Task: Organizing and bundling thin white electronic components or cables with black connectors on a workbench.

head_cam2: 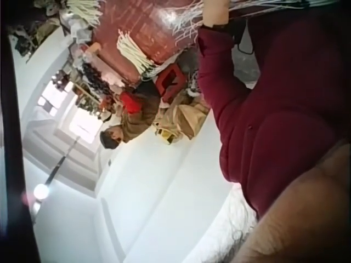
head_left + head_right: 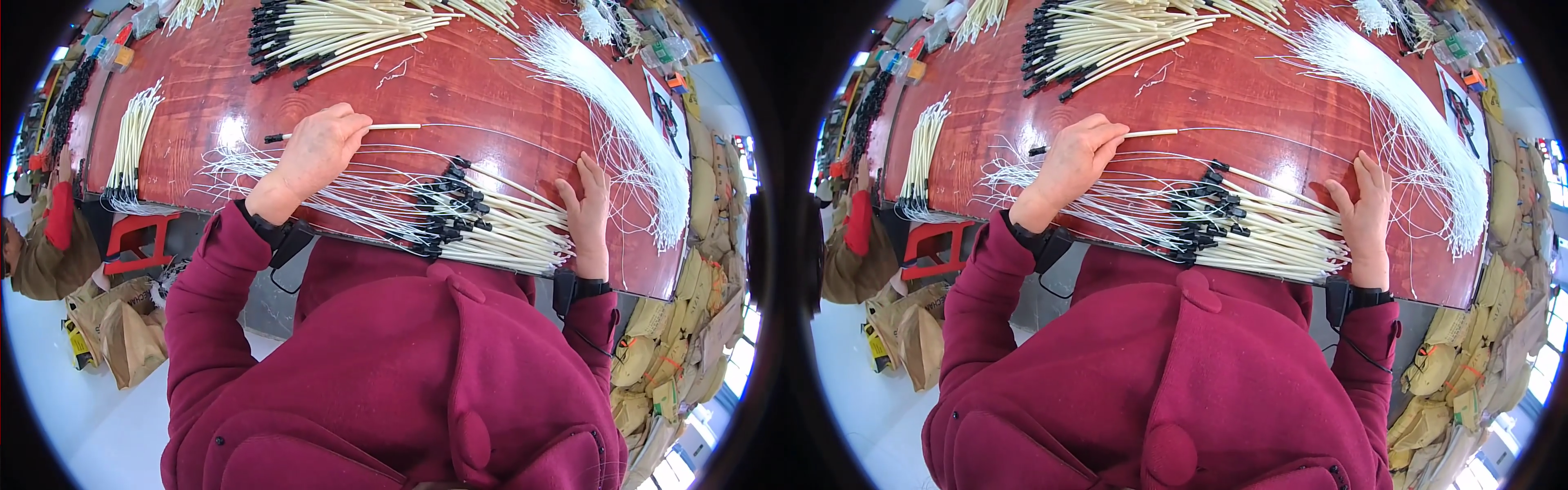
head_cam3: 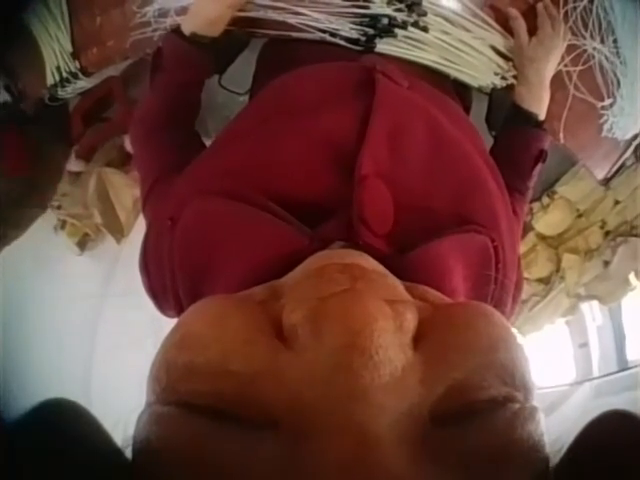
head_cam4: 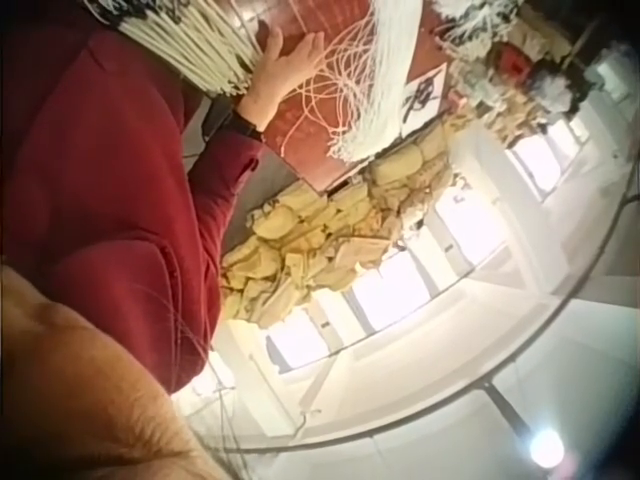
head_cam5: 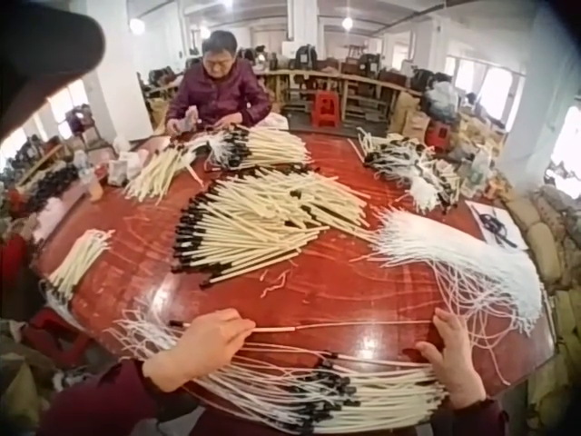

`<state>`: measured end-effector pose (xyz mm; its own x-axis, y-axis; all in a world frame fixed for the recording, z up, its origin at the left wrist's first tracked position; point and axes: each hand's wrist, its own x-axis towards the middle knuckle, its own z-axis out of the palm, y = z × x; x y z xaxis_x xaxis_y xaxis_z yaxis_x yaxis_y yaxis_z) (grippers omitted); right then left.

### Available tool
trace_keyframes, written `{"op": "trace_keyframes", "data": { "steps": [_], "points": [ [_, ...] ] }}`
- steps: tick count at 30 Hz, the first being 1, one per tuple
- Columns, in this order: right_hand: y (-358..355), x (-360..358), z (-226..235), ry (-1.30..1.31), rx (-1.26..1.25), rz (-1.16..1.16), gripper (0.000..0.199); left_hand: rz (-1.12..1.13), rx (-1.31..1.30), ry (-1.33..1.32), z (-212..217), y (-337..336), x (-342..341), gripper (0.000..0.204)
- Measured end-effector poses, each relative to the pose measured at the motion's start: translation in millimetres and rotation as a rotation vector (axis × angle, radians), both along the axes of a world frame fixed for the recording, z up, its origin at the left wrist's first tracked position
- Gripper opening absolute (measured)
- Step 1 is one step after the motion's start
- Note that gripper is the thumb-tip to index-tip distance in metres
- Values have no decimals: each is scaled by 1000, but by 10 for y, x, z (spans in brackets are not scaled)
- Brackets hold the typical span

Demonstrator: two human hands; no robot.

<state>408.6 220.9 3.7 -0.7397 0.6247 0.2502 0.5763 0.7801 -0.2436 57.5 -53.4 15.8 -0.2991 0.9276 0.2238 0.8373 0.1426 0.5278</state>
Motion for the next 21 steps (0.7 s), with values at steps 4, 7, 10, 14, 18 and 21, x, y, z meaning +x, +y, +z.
{"op": "trace_keyframes", "data": {
  "steps": [4, 7, 10, 14, 18, 21],
  "points": [
    [-22, -4, 14, -11, 0, -7, 52, 2, 2, -2, -15, 3, 4, 15],
    [-21, -3, 17, -2, -10, -8, 52, 0, 9, -6, -24, 5, 12, 15],
    [-20, 13, 3, 6, -25, -9, 52, -2, 9, 2, -22, 28, 14, 15],
    [34, 2, 34, 17, -36, 32, 51, -29, 23, 72, -18, 102, 15, 13],
    [74, -21, 53, 20, -77, 133, 49, -163, -5, 272, -98, 442, 63, 8],
    [-4, -129, 69, 25, -131, 202, 48, -369, 15, 439, -96, 972, 309, 7]
  ]
}}
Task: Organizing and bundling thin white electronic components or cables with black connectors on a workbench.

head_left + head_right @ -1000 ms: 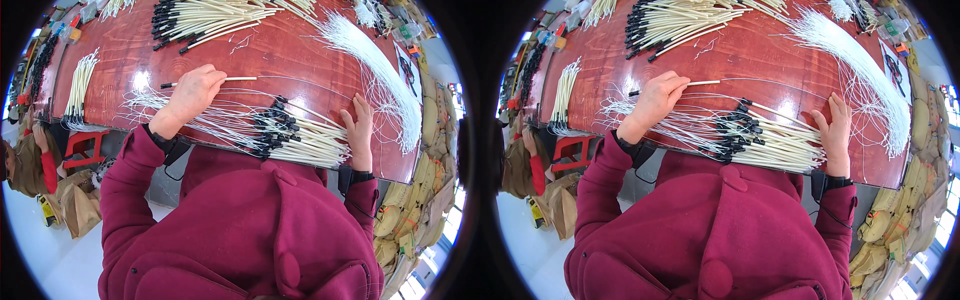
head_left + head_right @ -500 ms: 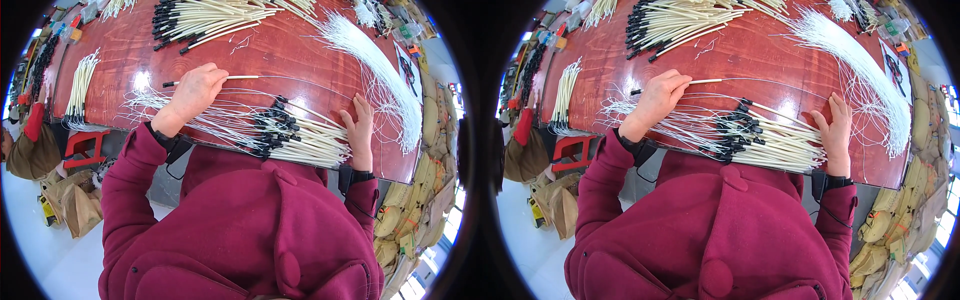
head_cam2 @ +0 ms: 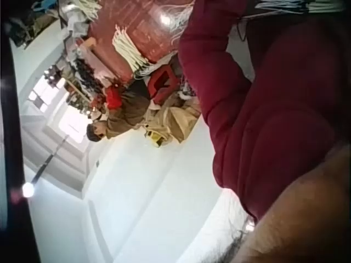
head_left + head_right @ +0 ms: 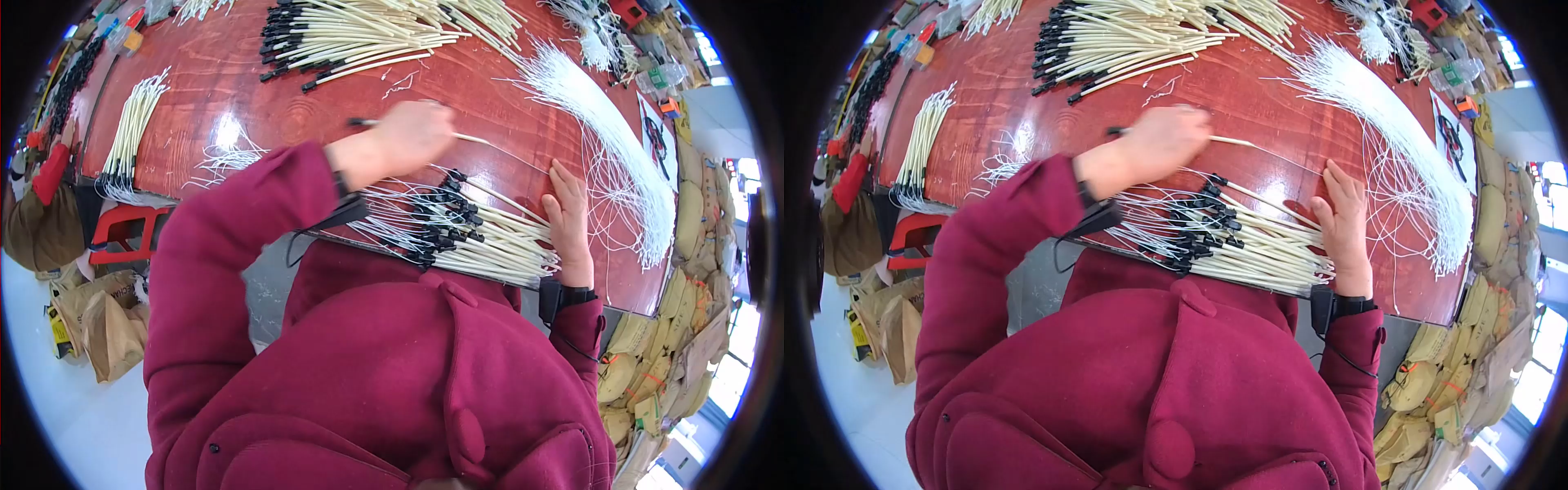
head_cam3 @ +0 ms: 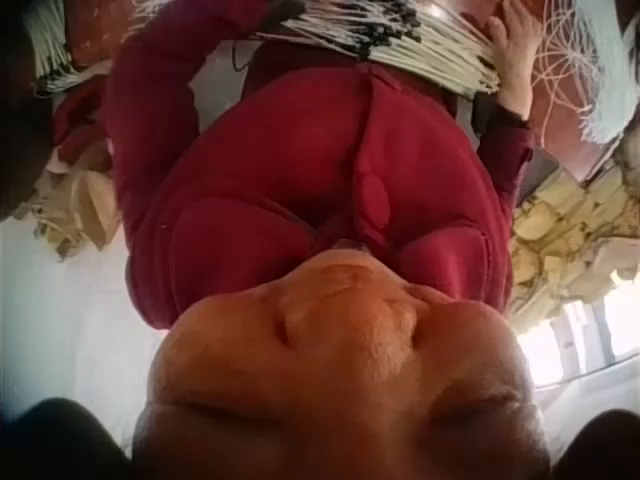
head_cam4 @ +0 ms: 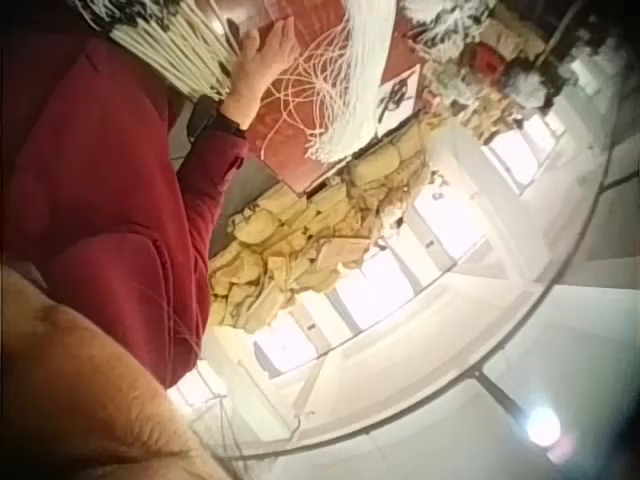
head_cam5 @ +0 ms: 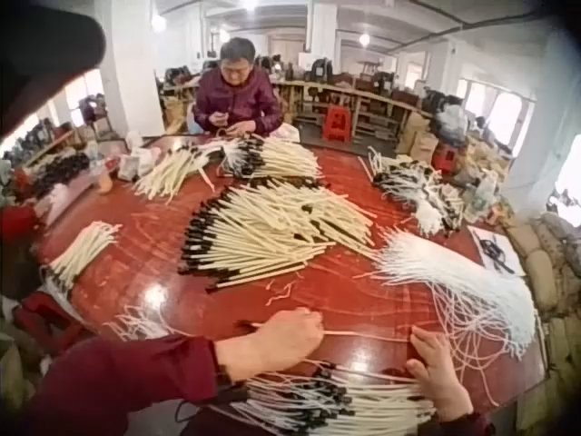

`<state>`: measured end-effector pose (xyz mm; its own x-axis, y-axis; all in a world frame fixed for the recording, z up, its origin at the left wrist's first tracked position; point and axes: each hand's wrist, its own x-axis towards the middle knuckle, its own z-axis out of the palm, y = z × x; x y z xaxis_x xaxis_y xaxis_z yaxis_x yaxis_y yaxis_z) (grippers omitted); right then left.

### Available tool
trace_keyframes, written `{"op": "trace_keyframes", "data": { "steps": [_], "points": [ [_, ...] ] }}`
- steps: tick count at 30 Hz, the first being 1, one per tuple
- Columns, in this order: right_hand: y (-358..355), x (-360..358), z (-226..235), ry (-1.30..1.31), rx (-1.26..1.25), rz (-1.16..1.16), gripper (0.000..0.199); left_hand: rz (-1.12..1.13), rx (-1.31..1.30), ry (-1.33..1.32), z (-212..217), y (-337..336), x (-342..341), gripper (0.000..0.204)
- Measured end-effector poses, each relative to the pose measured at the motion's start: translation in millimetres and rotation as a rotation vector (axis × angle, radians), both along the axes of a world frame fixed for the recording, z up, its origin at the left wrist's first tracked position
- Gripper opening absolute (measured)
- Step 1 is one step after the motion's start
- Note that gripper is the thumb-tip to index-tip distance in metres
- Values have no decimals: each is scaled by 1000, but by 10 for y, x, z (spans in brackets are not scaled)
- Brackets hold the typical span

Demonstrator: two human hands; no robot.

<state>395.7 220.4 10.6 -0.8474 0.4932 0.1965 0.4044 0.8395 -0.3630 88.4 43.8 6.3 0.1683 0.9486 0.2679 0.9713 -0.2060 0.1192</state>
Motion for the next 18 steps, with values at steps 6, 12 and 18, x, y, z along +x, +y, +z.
{"op": "trace_keyframes", "data": {
  "steps": [6, 12, 18],
  "points": [
    [-79, -325, -26, 33, 119, 174, 50, -122, 60, 12, 70, 593, 476, 12],
    [129, -205, 12, 87, 82, 7, 47, 168, 136, -134, 236, 141, -454, 15],
    [-100, -620, 114, 19, 73, 145, 47, 282, 19, -263, 29, -231, -373, 12]
  ]
}}
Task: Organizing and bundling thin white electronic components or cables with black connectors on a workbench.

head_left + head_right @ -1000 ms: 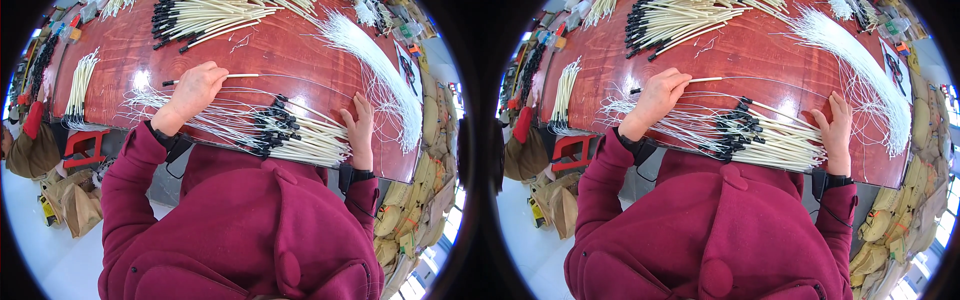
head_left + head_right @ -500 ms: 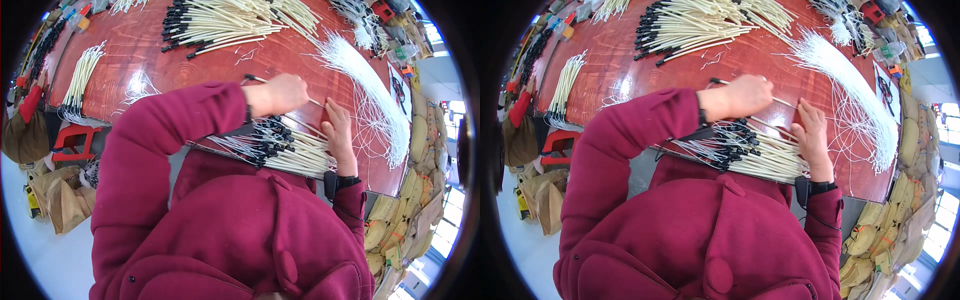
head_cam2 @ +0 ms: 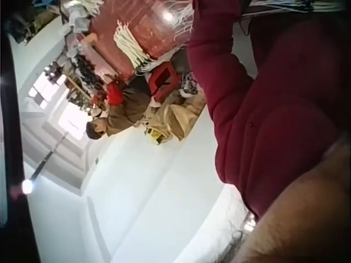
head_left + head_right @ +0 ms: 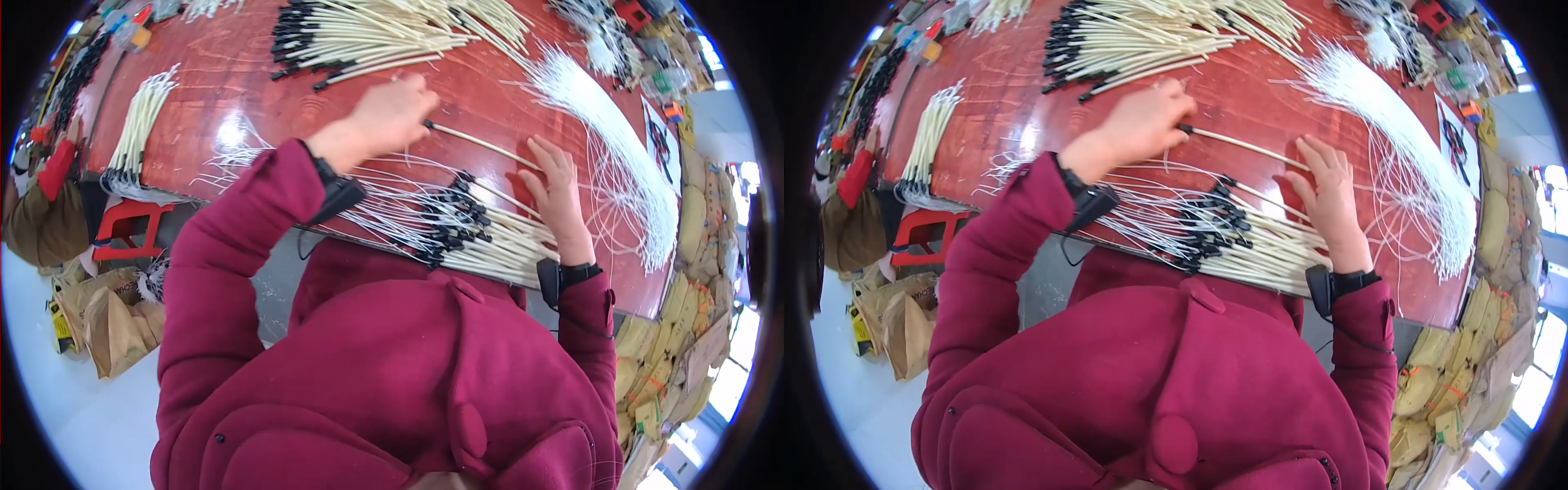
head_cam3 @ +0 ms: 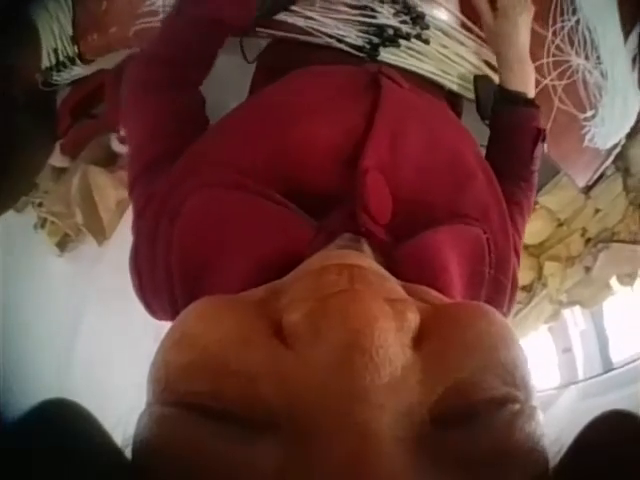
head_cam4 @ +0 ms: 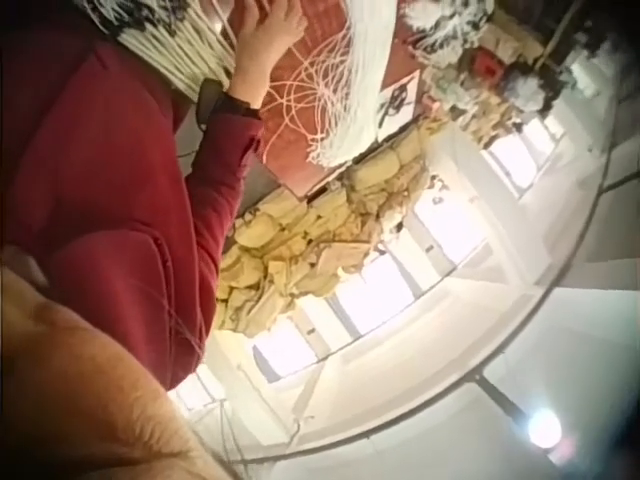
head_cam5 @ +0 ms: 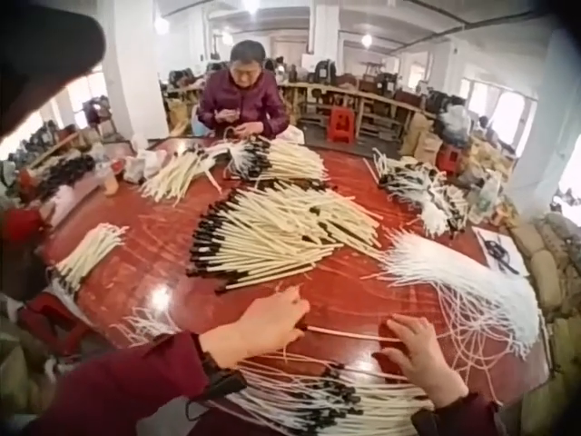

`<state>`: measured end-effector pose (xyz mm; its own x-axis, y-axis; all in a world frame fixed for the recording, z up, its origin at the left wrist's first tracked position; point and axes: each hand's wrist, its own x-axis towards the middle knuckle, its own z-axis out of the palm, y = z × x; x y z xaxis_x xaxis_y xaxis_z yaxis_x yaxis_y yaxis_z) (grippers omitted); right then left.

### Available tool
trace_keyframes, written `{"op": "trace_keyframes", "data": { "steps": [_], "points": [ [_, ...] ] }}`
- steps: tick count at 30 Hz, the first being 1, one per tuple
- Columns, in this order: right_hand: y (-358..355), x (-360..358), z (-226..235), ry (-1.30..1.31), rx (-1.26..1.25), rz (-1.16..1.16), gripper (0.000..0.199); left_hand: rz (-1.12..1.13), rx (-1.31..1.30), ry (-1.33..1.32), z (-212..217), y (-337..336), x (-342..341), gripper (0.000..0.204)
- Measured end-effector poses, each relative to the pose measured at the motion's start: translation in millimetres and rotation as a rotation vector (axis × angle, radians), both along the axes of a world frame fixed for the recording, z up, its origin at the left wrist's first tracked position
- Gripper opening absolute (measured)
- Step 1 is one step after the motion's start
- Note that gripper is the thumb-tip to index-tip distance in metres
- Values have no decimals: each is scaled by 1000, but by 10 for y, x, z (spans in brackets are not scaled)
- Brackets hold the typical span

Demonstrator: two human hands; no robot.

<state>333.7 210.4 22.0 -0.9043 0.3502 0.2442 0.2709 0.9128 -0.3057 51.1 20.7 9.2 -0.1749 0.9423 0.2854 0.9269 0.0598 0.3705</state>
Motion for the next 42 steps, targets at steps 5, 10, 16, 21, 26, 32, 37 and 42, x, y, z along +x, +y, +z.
{"op": "trace_keyframes", "data": {
  "steps": [5, 10, 16, 21, 26, 32, 37, 42],
  "points": [
    [-144, -165, 39, 6, 45, 127, 29, -72, -77, -135, 42, 134, 192, 15],
    [-62, -166, -48, 11, 29, 67, 13, -174, 212, -342, 71, 171, 292, 15],
    [-155, -82, 94, 140, 14, 127, 9, -229, -314, -1281, 434, -55, 164, 23],
    [-197, 47, 232, 159, -103, 129, 9, -143, -468, -1294, 445, -347, 165, 22],
    [-369, 52, 208, 288, -310, 151, 10, -50, -436, -1290, 540, -359, 285, 27],
    [-422, -60, 313, 137, -196, 292, 8, -25, -261, -1434, 631, -295, 444, 25],
    [-439, -28, 298, 77, -152, 251, 10, -123, -301, -1236, 585, -441, 337, 22],
    [-219, 197, 339, 80, -57, 248, 13, 228, -75, -338, 392, -1149, -613, 13]
  ]
}}
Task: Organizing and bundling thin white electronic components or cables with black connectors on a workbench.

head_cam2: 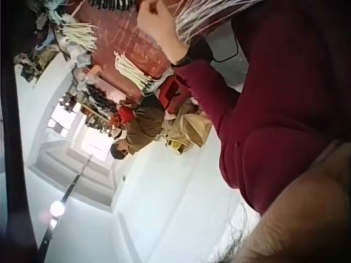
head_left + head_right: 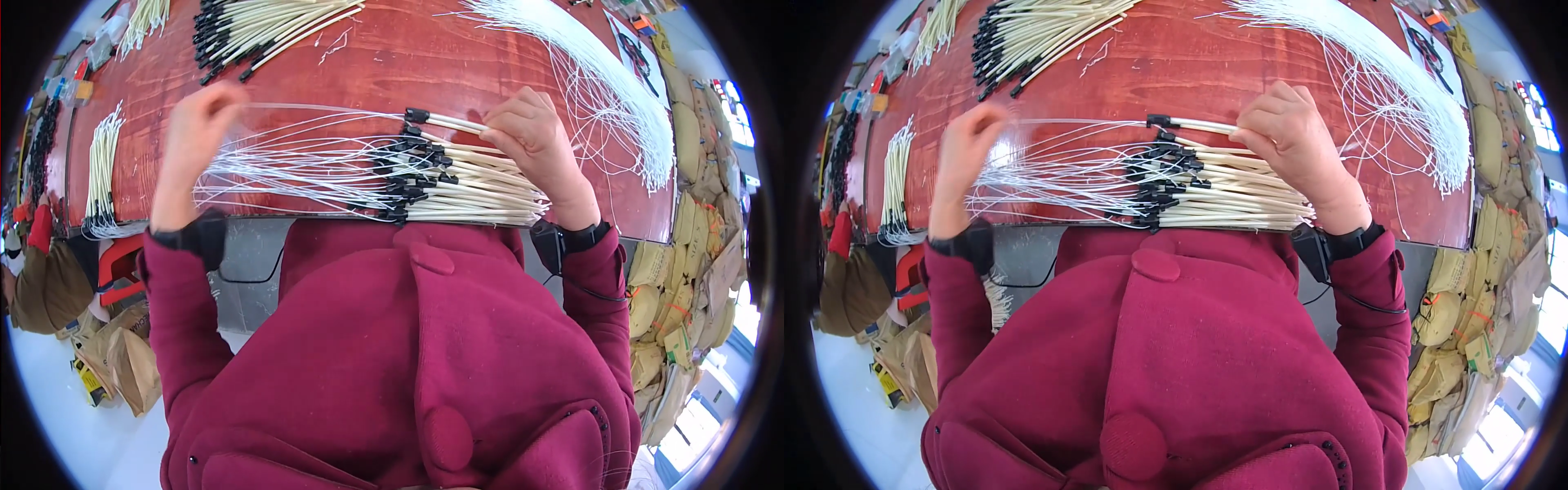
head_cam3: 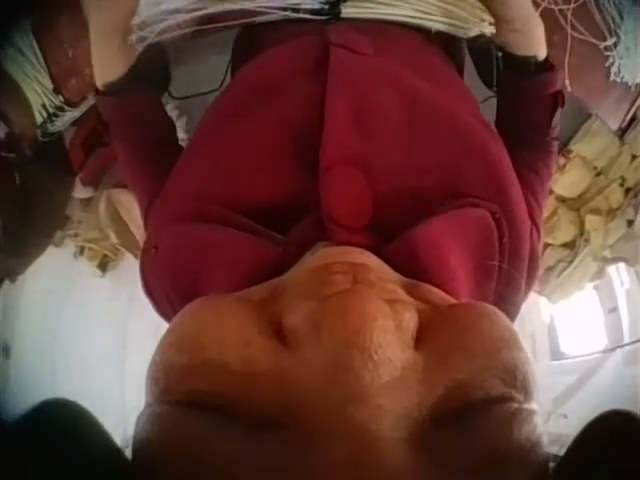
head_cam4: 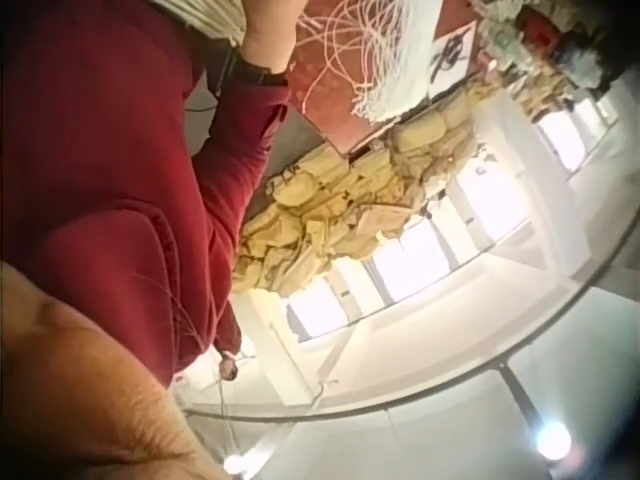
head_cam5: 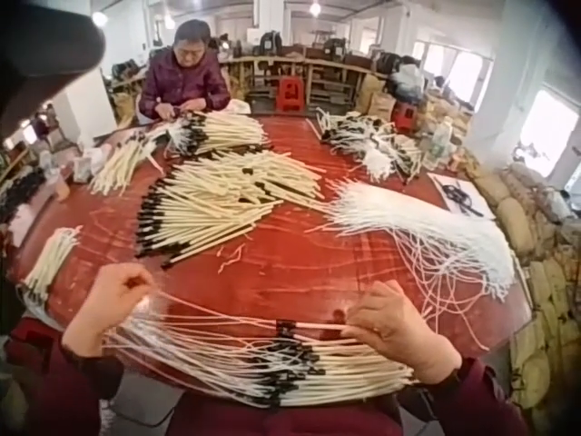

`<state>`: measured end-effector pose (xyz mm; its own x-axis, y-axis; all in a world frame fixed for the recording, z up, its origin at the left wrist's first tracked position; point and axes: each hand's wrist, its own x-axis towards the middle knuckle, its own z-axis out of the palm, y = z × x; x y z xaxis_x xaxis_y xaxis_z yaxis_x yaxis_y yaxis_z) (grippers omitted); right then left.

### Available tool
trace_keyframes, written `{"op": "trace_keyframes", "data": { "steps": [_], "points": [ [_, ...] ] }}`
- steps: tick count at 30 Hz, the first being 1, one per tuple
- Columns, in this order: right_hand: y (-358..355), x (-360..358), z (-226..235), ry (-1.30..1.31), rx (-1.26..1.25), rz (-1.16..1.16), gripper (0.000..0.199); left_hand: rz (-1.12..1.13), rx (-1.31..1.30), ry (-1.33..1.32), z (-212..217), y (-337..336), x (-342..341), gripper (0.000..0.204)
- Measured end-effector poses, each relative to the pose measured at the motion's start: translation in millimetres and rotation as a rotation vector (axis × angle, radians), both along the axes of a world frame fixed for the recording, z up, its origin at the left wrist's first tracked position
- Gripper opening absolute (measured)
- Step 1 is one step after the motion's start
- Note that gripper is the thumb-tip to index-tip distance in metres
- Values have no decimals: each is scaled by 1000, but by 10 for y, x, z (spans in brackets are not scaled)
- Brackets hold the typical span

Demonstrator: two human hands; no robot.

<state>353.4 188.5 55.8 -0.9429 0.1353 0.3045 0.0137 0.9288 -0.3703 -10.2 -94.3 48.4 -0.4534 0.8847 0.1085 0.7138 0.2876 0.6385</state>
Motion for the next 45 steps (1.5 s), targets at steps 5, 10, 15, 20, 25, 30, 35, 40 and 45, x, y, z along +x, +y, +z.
{"op": "trace_keyframes", "data": {
  "steps": [5, 10, 15, 20, 25, 30, 35, 40, 45],
  "points": [
    [-50, 225, -31, -65, -99, 13, 21, 239, -252, 412, 101, -816, -249, 19],
    [44, 342, -27, -85, -146, -101, 29, -85, 123, 197, 248, 93, 470, 23],
    [254, 195, 17, -81, -8, -290, 34, -549, 14, 7, -91, 1028, 1147, 20],
    [717, 334, -344, -7, 145, -600, 43, -748, -132, 93, -36, 1452, 1473, 24],
    [742, 408, -497, -174, 260, -758, 49, -762, -201, 97, -5, 1782, 1402, 24],
    [526, 314, -333, -299, 185, -700, 51, -792, -106, 199, -120, 2266, 1519, 22],
    [223, 415, -268, -325, 128, -547, 51, -786, 48, 309, -300, 2787, 1870, 14],
    [171, 594, -290, -222, 72, -426, 52, -808, 236, 377, -496, 3025, 2057, 12],
    [198, 649, -224, -240, -20, -409, 53, -919, 117, 416, -462, 3050, 2048, 12]
  ]
}}
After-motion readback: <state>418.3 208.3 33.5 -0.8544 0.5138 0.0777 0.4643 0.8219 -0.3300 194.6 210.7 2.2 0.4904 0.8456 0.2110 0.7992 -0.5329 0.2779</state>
